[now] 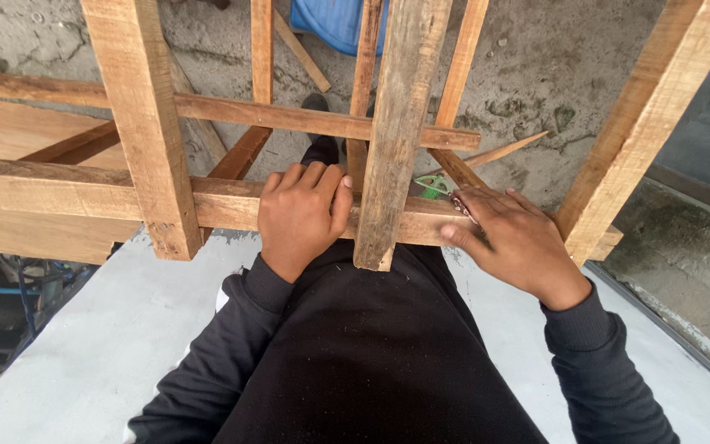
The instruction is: The person sands the surfaces and edges of a large wooden frame by hand using a piece of sandpaper, moving across different sections of the structure.
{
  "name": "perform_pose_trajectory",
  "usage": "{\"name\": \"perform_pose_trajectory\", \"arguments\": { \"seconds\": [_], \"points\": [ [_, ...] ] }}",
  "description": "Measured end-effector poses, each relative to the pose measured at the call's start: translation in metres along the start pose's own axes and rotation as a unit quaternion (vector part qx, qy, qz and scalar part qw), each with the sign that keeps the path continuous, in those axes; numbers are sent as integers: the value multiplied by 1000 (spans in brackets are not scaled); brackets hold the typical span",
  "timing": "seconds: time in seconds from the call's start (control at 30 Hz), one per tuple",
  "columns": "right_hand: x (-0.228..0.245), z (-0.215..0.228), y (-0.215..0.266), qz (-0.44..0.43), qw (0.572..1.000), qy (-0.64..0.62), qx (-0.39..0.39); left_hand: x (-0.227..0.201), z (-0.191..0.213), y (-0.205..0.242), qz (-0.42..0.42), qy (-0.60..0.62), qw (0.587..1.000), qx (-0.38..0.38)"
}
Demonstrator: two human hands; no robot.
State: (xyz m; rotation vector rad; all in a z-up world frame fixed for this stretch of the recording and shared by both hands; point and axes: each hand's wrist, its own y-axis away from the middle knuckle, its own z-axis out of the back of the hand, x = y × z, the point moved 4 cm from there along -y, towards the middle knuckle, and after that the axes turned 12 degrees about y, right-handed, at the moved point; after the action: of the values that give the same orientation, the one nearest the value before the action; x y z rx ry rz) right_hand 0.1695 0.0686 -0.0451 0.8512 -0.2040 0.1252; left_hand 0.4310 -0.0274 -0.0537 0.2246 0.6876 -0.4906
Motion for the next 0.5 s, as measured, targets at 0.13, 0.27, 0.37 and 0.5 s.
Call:
{"name": "perform_pose_trajectory", "arguments": {
  "seconds": [0.13, 0.27, 0.37, 0.5],
  "points": [
    [2, 7, -5, 42, 996, -74, -17, 0, 0, -2, 15, 6, 1000, -1],
    [30, 10, -36, 135, 973, -185, 31, -1, 4, -3, 15, 1, 1000, -8],
    [35, 15, -40, 172, 965, -197, 35, -3, 4, -5, 16, 12, 1000, 1],
    [18, 29, -22, 150, 986, -72, 31, -1, 5, -6, 20, 13, 1000, 6]
  ]
}}
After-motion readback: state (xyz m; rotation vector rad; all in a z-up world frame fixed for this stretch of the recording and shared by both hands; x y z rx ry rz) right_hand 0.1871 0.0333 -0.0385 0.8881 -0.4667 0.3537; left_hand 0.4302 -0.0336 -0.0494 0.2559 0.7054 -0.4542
